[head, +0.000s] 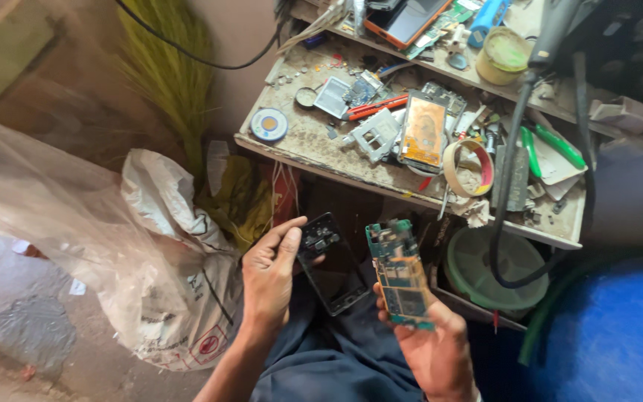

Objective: The person cuts a piece of adhesive tape using scissors and then fits a phone motherboard and other internal components into a phone frame.

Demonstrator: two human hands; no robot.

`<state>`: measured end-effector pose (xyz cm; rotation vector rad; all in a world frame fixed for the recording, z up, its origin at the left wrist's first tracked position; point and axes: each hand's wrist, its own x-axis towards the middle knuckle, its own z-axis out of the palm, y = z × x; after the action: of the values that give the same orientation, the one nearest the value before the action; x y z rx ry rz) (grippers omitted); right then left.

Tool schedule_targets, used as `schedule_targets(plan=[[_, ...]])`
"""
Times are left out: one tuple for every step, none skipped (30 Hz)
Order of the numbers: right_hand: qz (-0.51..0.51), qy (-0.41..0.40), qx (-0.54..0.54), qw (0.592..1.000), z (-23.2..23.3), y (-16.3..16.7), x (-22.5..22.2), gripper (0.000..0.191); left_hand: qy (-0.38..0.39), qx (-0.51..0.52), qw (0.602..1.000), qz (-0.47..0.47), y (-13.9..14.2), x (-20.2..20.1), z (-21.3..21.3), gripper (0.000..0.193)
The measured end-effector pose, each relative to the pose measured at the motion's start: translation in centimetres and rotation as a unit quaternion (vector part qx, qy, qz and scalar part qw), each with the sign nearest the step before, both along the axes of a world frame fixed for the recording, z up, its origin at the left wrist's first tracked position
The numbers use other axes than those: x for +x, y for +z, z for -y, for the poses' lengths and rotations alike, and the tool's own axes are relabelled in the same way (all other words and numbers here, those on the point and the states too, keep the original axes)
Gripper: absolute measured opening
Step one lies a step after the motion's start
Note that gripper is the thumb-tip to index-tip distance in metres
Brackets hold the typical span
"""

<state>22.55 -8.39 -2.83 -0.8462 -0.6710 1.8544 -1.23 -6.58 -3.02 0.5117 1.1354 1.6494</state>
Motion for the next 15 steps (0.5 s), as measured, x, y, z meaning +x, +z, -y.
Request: schedule_targets(plan=[[-0.079, -0.002, -0.039, 0.996, -0.1, -0.2, 0.4, 0.068, -0.001, -0.009, 1.000, -0.004, 0.0, -0.2, 0.1, 0.028], [-0.159, -0.003, -0.077, 0.984, -0.2, -0.4, 0.7, 0.068, -0.002, -0.017, 1.000, -0.007, 0.1, -0.4, 0.4, 0.028], [-0.194, 0.002, -0.089, 0.977, -0.2, -0.5, 0.9, 0.067, -0.002, -0.026, 1.000, -0.011, 0.1, -0.4, 0.5, 0.029], [-0.232, 0.009, -0.102, 0.967, -0.1, -0.6, 0.8, 0.066, -0.003, -0.028, 0.999, -0.014, 0.1, -0.6, 0.7, 0.029], [-0.269, 0.016, -0.115, 0.956, -0.1, -0.7, 0.8, 0.065, -0.004, -0.031, 0.999, -0.017, 0.1, -0.8, 0.9, 0.028], [-0.278, 0.011, -0.117, 0.953, 0.0, -0.6, 0.8, 0.064, -0.006, -0.033, 0.999, -0.020, 0.1, -0.8, 1.0, 0.028], [-0.287, 0.006, -0.118, 0.951, 0.1, -0.6, 0.8, 0.063, -0.006, -0.032, 0.999, -0.018, 0.0, -0.7, 1.1, 0.028], [-0.297, 0.002, -0.119, 0.947, 0.1, -0.6, 0.7, 0.061, -0.005, -0.031, 0.999, -0.018, 0.0, -0.8, 1.1, 0.028], [-0.302, 0.003, -0.121, 0.946, 0.2, -0.6, 0.6, 0.061, -0.005, -0.031, 0.999, -0.017, -0.1, -0.8, 1.2, 0.028], [-0.307, 0.003, -0.123, 0.944, 0.2, -0.5, 0.6, 0.061, -0.007, -0.034, 0.999, -0.017, -0.1, -0.8, 1.3, 0.028], [-0.311, 0.004, -0.125, 0.942, 0.2, -0.5, 0.6, 0.061, -0.008, -0.038, 0.999, -0.017, -0.1, -0.8, 1.3, 0.028], [-0.312, 0.006, -0.123, 0.942, 0.3, -0.5, 0.6, 0.061, -0.010, -0.042, 0.999, -0.016, -0.2, -0.8, 1.4, 0.028], [-0.313, 0.008, -0.122, 0.942, 0.3, -0.5, 0.5, 0.061, -0.010, -0.041, 0.999, -0.017, -0.2, -0.8, 1.4, 0.028], [-0.314, 0.011, -0.120, 0.942, 0.3, -0.5, 0.5, 0.061, -0.009, -0.040, 0.999, -0.018, -0.2, -0.8, 1.4, 0.028], [-0.313, 0.010, -0.121, 0.942, 0.4, -0.5, 0.5, 0.061, -0.008, -0.039, 0.999, -0.019, -0.3, -0.8, 1.5, 0.028]])
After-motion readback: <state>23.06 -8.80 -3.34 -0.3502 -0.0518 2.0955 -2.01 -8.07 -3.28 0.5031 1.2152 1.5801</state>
